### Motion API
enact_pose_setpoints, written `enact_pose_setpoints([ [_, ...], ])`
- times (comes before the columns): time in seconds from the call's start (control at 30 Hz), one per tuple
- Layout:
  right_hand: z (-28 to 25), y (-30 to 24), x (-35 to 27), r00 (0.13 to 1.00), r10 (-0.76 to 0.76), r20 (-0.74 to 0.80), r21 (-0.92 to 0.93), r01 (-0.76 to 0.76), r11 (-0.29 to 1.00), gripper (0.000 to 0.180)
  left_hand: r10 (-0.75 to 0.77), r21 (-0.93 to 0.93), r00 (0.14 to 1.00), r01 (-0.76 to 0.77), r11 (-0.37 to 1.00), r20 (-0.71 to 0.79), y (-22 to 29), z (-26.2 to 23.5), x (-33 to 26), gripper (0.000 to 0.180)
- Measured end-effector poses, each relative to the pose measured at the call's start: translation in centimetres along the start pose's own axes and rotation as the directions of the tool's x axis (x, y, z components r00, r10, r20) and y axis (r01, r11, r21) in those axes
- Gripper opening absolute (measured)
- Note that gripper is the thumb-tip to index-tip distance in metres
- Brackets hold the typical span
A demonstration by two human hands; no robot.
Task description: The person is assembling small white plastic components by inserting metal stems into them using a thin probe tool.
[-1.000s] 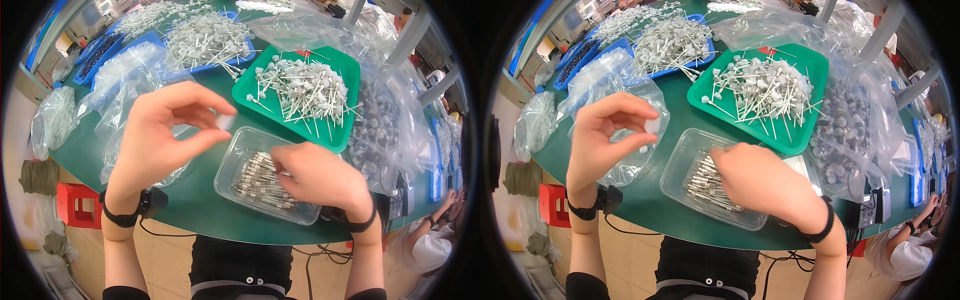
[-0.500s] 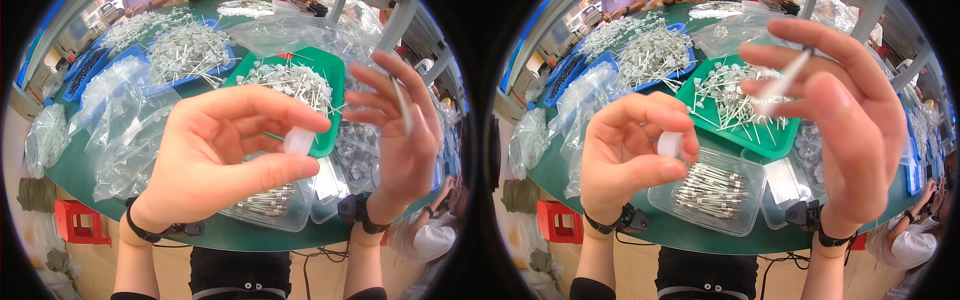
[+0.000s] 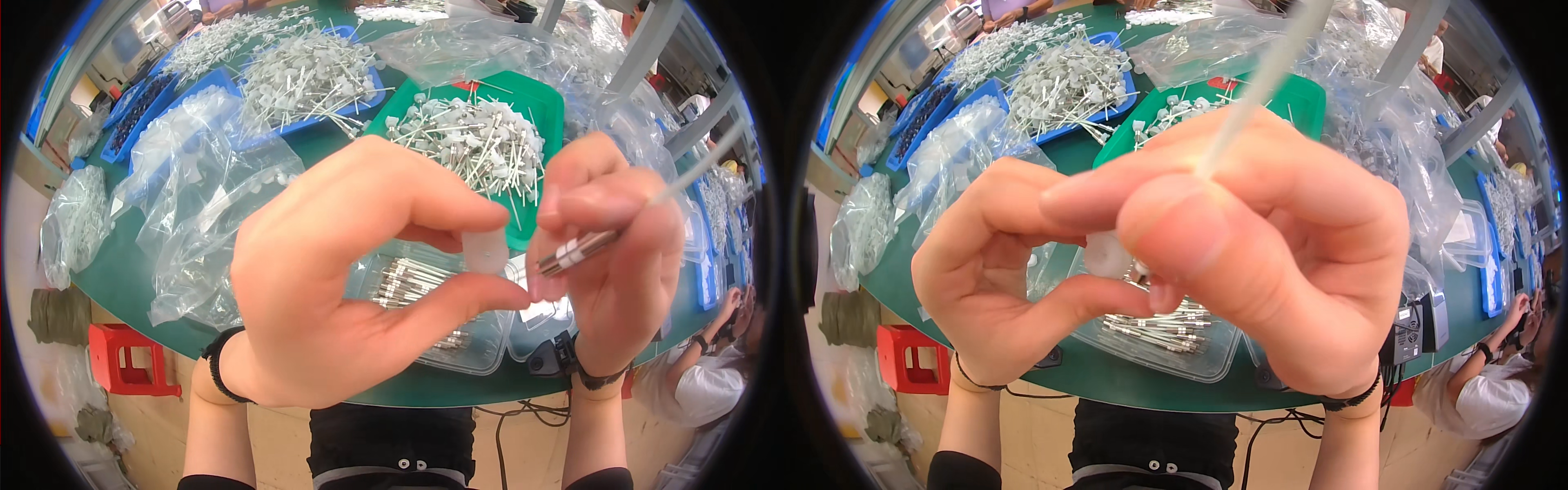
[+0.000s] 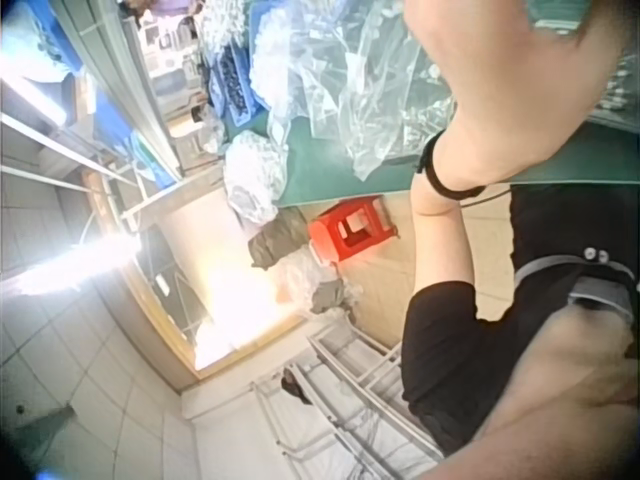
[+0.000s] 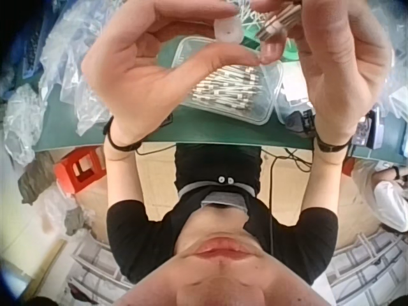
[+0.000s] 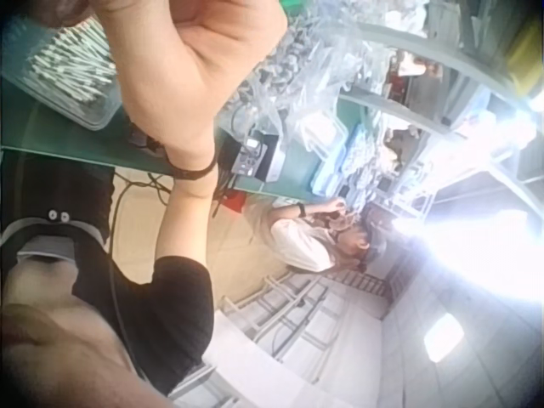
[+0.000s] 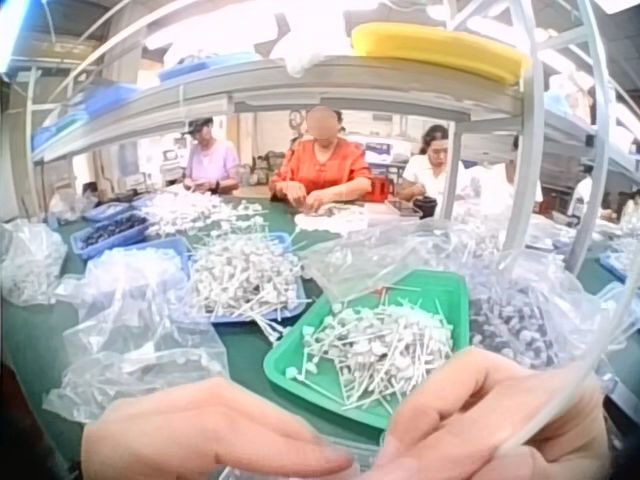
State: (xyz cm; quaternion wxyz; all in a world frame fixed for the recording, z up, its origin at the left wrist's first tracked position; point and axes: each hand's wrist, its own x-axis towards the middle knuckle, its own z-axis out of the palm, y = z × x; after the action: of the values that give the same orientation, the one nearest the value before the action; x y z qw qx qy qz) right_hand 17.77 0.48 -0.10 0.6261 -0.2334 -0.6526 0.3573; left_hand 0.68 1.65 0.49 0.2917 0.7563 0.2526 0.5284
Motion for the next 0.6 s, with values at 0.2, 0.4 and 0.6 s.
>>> enact_pose_setpoints([
  [0.2, 0.7, 0.7, 0.3, 0.995, -0.089, -0.04, 0.053, 0.091, 0.994, 0.034, -0.056, -0.204, 0.997, 0.064, 0.977, 0.044, -0.1, 0.2, 0.0, 0.026],
  [0.4, 0.2, -0.5, 0.4, 0.995, 0.068, -0.074, -0.089, -0.074, 0.993, 0.033, -0.385, -0.548, 0.911, 0.4, 0.735, 0.149, 0.6, 0.1, 0.3, 0.026],
  [0.6, 1.2, -0.7, 0.6, 0.991, -0.127, -0.038, -0.24, 0.115, 0.964, 0.031, -0.276, -0.49, 0.953, 0.302, 0.818, 0.127, 0.2, 0.1, 0.1, 0.031],
])
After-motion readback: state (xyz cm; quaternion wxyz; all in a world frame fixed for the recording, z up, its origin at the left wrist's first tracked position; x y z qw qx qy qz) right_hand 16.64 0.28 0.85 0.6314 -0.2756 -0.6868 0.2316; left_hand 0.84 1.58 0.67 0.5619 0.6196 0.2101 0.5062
